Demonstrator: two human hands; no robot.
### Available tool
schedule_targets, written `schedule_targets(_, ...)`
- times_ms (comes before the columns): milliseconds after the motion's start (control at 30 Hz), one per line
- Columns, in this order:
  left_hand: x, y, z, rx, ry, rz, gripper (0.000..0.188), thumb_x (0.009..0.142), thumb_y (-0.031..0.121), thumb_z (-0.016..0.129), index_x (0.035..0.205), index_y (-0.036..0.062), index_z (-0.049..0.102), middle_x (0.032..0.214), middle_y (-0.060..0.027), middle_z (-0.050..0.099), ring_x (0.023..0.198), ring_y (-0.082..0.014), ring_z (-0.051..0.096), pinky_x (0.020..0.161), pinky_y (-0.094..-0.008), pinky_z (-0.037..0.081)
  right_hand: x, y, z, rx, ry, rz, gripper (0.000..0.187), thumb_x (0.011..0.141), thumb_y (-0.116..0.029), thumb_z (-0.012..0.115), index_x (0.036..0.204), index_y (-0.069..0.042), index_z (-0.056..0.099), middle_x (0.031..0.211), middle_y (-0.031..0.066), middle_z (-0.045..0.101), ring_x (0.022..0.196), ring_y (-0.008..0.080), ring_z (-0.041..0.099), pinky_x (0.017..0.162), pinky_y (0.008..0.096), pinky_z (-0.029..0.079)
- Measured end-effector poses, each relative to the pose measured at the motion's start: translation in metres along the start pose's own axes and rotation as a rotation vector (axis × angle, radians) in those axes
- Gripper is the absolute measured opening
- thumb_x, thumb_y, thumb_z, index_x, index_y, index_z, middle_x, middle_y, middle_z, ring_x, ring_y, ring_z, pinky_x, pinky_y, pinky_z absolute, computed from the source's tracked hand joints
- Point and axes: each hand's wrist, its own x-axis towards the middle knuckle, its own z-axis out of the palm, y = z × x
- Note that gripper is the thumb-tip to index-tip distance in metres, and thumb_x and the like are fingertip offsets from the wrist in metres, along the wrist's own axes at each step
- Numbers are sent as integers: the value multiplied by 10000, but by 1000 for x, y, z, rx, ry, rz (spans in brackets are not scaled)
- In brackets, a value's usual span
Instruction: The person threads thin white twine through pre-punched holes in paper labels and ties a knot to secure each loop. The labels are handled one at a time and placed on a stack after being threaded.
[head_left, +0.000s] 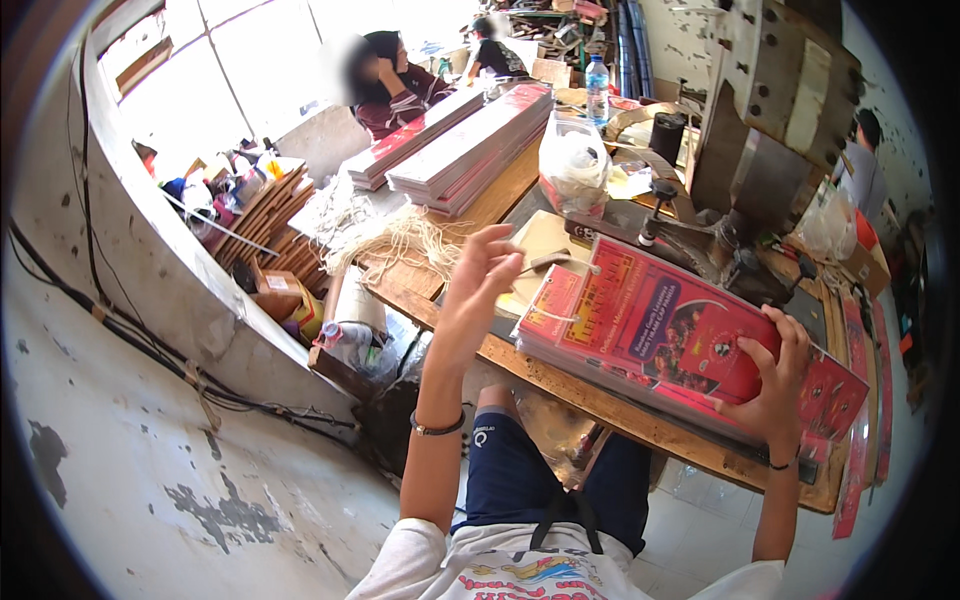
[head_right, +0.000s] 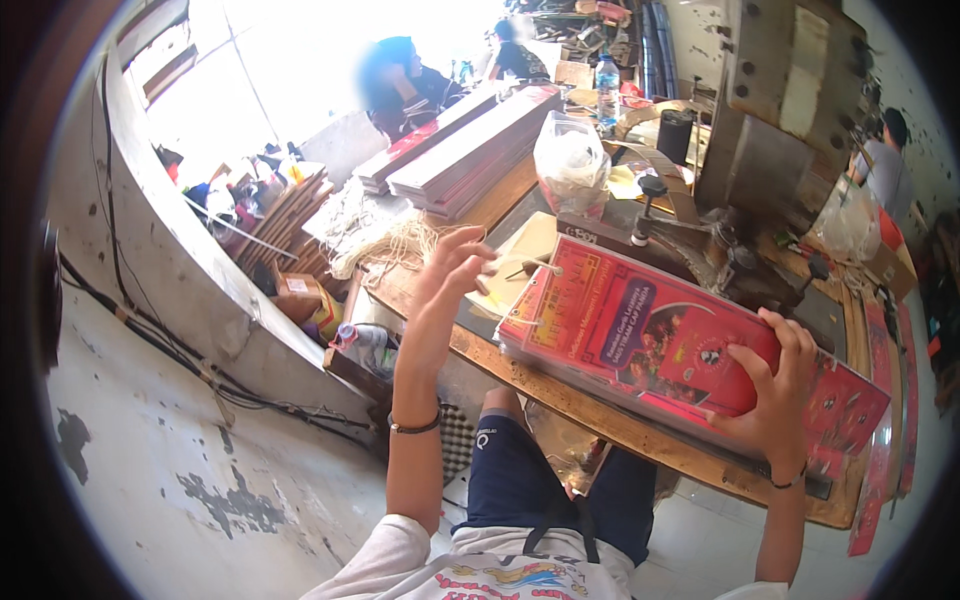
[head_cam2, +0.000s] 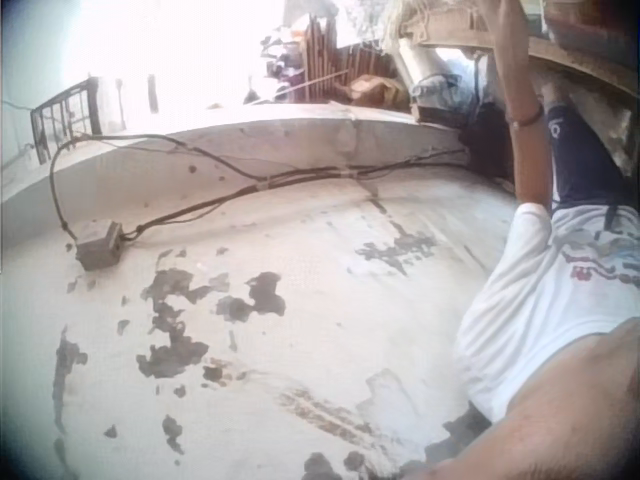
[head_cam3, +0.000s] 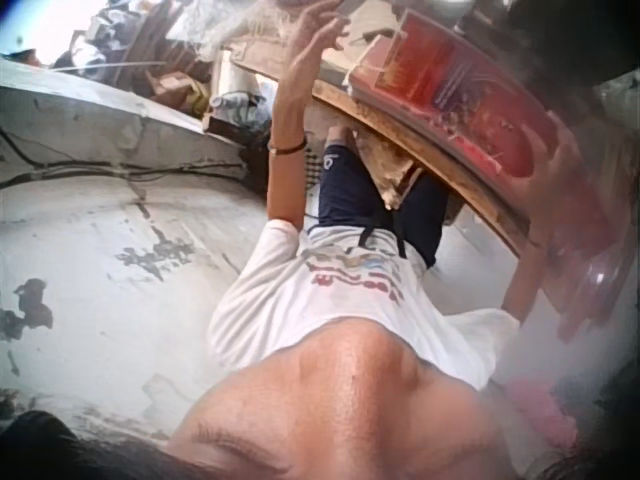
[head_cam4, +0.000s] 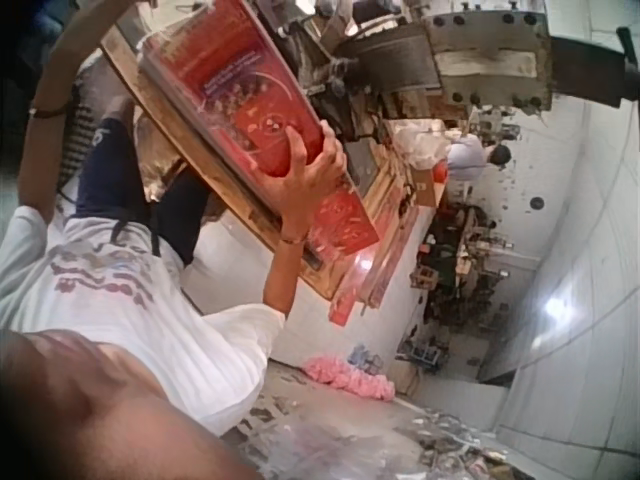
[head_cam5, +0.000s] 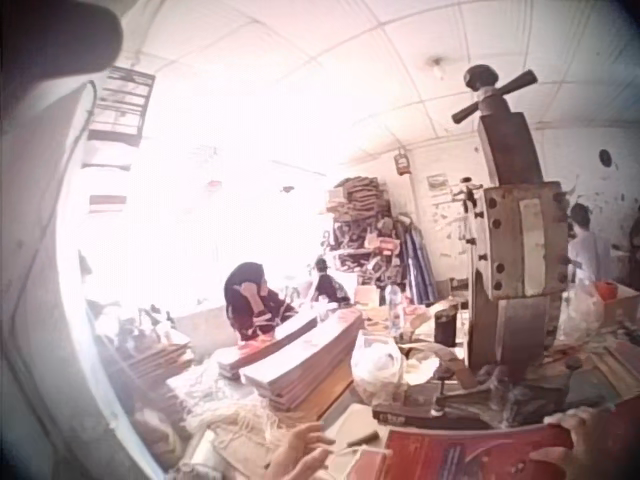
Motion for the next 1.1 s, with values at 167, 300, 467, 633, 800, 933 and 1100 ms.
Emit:
schedule_targets(167,5,2,20,-55,-493,-87,502,946,362,627,1288,1,560,1145,-43,610,977,-96,580,792,-250,454,-1,-1,-4,-5,15,-49,762,496,-381,853,1171,-188,557,1416,180,417,1263,422,387,1045,589,314)
schedule_targets(300,12,7,26,-55,-521,-264,292,904,269,714,1052,19,692,857,50,640,729,-2,568,566,-163,398,-3,5,-3,-12,8,-54,787,502,-411,862,1190,-195,546,1419,180,413,1266,417,382,1049,586,309)
schedule_targets(467,12,1,-5,-123,-454,-278,256,940,236,662,1006,-11,673,877,-28,661,781,-51,604,665,-208,470,-9,15,-3,13,26,-9,830,491,-411,869,1214,-199,524,1424,176,406,1270,416,376,1049,586,309)
schedule_targets(633,4,-6,-1,-637,-356,-384,345,1008,317,539,1073,-11,626,936,-88,665,971,-222,651,850,-336,514,-11,16,-2,50,-26,-35,857,478,-400,876,1224,-191,508,1424,170,406,1273,419,372,1051,589,306)
schedule_targets(800,0,-15,-5,-988,-409,-376,345,1028,263,452,1009,-28,636,930,-109,651,991,-287,622,887,-406,491,-7,15,-10,48,-36,-25,850,439,-344,880,1197,-185,530,1441,172,398,1282,423,374,1055,589,315)
schedule_targets(933,6,-15,3,-760,-405,-350,278,1014,234,498,970,6,651,914,-67,638,909,-197,598,840,-344,478,3,20,-40,-39,-36,-40,854,373,-274,885,1159,-184,563,1435,173,418,1274,424,393,1052,590,328)
schedule_targets(1100,31,-12,19,-498,-412,-283,228,997,211,548,969,20,669,948,-52,655,846,-132,580,773,-299,458,27,29,-85,-218,-34,-94,874,308,-254,884,1129,-198,591,1413,167,451,1261,420,413,1049,590,329)
